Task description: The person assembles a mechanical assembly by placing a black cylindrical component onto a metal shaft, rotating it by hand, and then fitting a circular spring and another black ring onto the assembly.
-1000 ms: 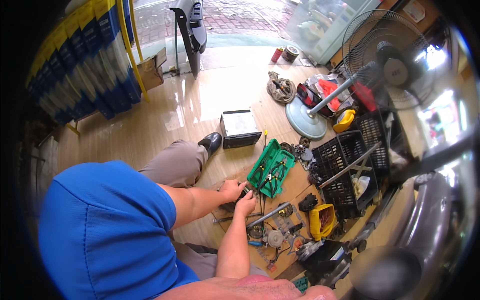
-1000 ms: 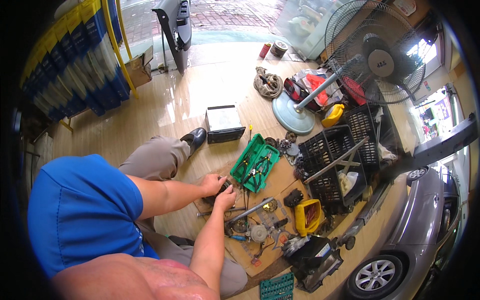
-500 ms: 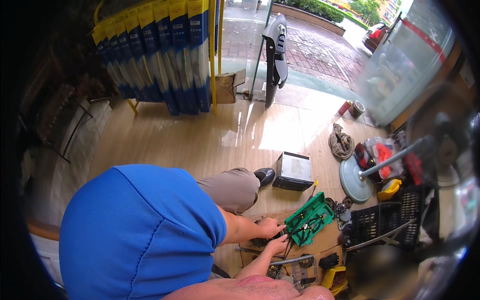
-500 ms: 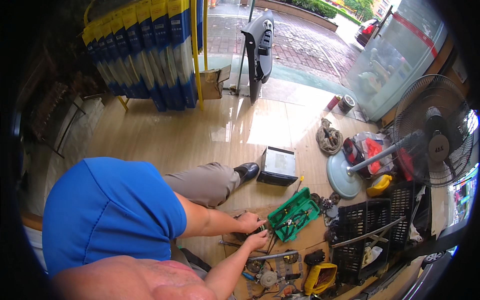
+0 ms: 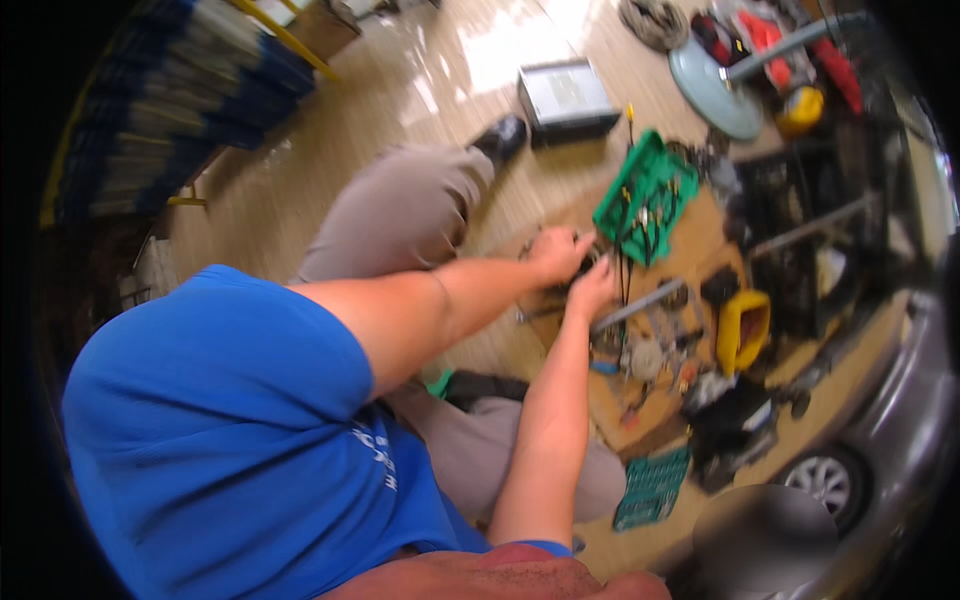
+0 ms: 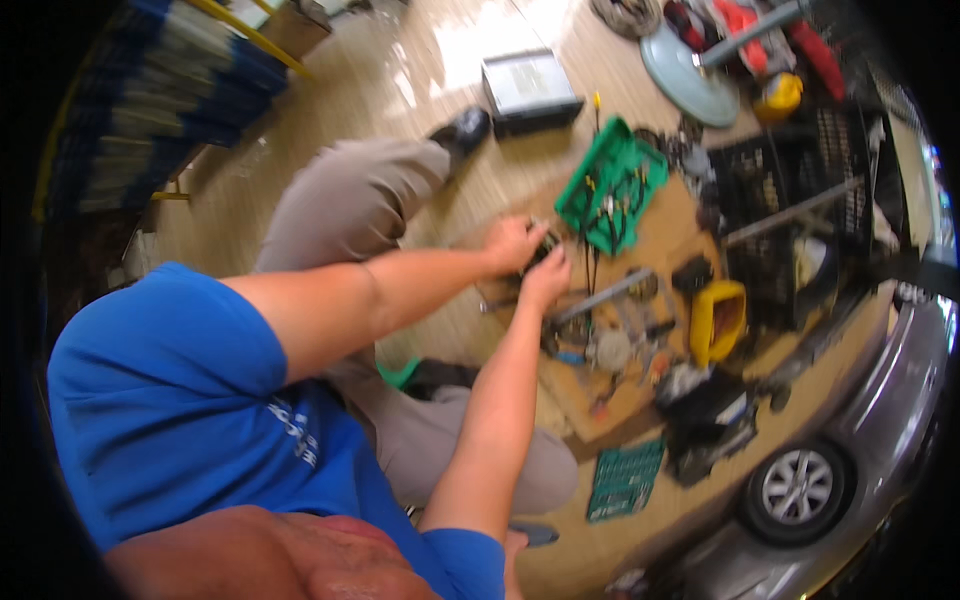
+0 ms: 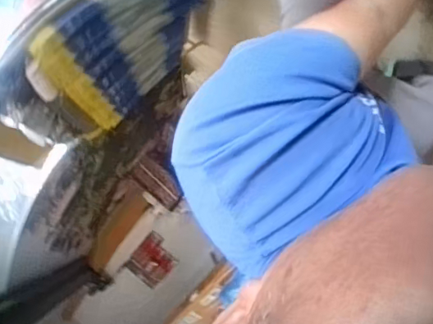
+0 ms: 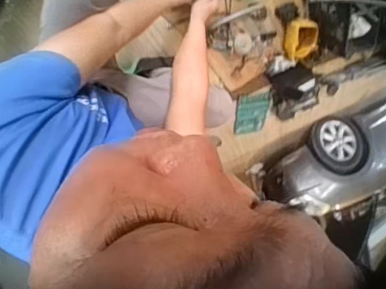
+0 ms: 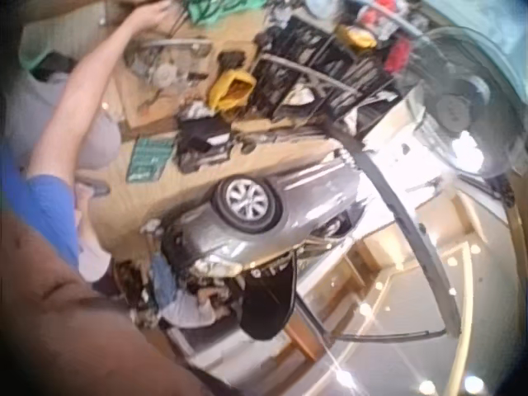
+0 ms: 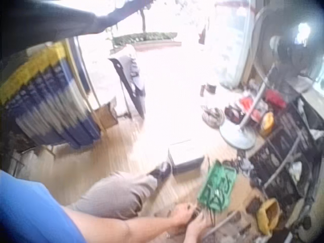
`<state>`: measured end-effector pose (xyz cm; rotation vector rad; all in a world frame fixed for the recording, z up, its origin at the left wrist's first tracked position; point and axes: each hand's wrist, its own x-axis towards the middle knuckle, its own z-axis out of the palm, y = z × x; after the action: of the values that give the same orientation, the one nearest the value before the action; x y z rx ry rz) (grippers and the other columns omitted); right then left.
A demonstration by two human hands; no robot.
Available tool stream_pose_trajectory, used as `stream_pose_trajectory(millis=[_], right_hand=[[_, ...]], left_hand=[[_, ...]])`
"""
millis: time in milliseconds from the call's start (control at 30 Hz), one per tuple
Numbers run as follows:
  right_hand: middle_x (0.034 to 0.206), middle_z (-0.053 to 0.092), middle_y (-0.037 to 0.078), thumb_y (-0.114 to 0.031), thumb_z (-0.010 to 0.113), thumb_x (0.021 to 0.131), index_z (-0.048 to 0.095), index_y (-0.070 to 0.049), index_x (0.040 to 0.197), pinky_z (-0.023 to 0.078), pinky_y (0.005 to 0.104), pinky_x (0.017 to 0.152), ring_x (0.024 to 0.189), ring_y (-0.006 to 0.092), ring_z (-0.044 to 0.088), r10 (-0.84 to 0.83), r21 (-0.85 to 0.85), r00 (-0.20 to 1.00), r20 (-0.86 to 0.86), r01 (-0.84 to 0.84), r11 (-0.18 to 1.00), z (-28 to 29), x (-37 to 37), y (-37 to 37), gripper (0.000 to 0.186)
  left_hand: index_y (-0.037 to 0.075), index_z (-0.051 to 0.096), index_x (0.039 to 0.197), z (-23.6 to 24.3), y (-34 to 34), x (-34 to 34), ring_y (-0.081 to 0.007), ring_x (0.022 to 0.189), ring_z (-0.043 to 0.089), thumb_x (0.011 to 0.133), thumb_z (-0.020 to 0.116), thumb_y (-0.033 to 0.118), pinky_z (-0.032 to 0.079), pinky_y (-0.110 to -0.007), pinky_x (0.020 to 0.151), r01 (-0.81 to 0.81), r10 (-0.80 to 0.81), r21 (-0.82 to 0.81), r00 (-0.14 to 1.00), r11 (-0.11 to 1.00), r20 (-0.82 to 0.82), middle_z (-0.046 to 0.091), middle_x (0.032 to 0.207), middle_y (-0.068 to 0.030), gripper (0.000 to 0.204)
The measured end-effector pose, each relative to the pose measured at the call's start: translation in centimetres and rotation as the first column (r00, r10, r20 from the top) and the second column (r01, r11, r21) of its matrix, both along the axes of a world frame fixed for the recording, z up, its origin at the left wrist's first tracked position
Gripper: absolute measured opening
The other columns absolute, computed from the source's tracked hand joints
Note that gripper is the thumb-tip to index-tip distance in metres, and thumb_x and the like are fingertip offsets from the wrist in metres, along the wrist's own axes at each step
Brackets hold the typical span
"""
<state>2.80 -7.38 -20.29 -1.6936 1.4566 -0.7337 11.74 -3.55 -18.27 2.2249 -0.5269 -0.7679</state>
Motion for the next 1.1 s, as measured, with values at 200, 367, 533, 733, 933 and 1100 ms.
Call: stream_pose_trajectory(millis=[200, 367, 533, 733, 933, 1100], right_hand=[[0.103, 0.067, 0.028, -0.036, 0.050, 0.097, 0.067, 0.008, 0.105, 0.047, 0.0464, 0.087, 0.096, 0.0430, 0.062, 0.071, 0.110, 0.994, -0.078, -0.062, 0.992, -0.4, -1.3, -2.0, 0.048], [0.097, 0.068, 0.027, -0.037, 0.050, 0.098, 0.067, 0.004, 0.102, 0.049, 0.0487, 0.079, 0.089, 0.0446, 0.064, 0.036, -0.074, 0.999, 0.039, -0.033, 0.997, -1.5, -1.5, -0.8, 0.044], [0.097, 0.068, 0.027, -0.037, 0.051, 0.098, 0.067, 0.004, 0.107, 0.050, 0.0463, 0.079, 0.088, 0.0415, 0.064, 0.056, 0.080, 0.998, 0.006, -0.056, 0.995, -2.3, -2.3, -2.4, 0.045], [0.100, 0.066, 0.030, -0.030, 0.048, 0.098, 0.065, 0.009, 0.105, 0.046, 0.0471, 0.082, 0.090, 0.0442, 0.061, -0.034, 0.043, 0.999, 0.019, 0.034, 0.999, -0.1, -0.8, -0.4, 0.043], [0.106, 0.066, 0.029, -0.029, 0.045, 0.100, 0.063, 0.008, 0.110, 0.047, 0.0454, 0.084, 0.093, 0.0429, 0.061, -0.160, 0.038, 0.986, -0.036, 0.162, 0.986, -0.4, -0.5, 0.2, 0.043], [0.098, 0.067, 0.029, -0.033, 0.047, 0.099, 0.066, 0.008, 0.105, 0.048, 0.0475, 0.081, 0.090, 0.0448, 0.062, 0.071, -0.015, 0.997, -0.011, -0.071, 0.997, -1.4, -2.1, -0.8, 0.046]], left_hand=[[0.000, 0.071, 0.097, -0.2, -1.3, 0.1, -0.0404, 0.094, 0.066, 0.094, 0.049, 0.053, 0.051, -0.046, 0.086, 0.054, -0.056, 0.097, 0.998, 0.994, 0.015, 0.069, 0.096, -0.0246, 0.057], [0.001, 0.070, 0.100, 0.1, -0.5, -0.2, -0.0398, 0.097, 0.065, 0.094, 0.049, 0.052, 0.050, -0.046, 0.089, 0.070, -0.071, 0.057, 0.997, 0.996, 0.029, 0.069, 0.099, -0.0244, 0.055], [0.002, 0.070, 0.101, 1.0, -1.3, -0.2, -0.0400, 0.098, 0.065, 0.094, 0.050, 0.052, 0.050, -0.047, 0.089, 0.084, -0.083, 0.092, 0.996, 0.992, -0.018, 0.069, 0.099, -0.0242, 0.055], [0.001, 0.071, 0.095, 0.9, -0.9, 0.9, -0.0406, 0.094, 0.065, 0.094, 0.049, 0.054, 0.051, -0.048, 0.086, 0.202, -0.201, 0.099, 0.979, 0.974, -0.024, 0.069, 0.095, -0.0250, 0.058], [0.002, 0.073, 0.091, 0.9, -1.8, 1.7, -0.0421, 0.091, 0.065, 0.093, 0.050, 0.056, 0.051, -0.049, 0.083, 0.351, -0.349, 0.089, 0.936, 0.932, -0.039, 0.069, 0.091, -0.0253, 0.058], [0.003, 0.073, 0.094, 0.1, -1.0, 1.5, -0.0427, 0.094, 0.064, 0.096, 0.047, 0.051, 0.050, -0.049, 0.086, 0.253, -0.253, 0.007, 0.967, 0.967, -0.024, 0.069, 0.097, -0.0237, 0.054]])
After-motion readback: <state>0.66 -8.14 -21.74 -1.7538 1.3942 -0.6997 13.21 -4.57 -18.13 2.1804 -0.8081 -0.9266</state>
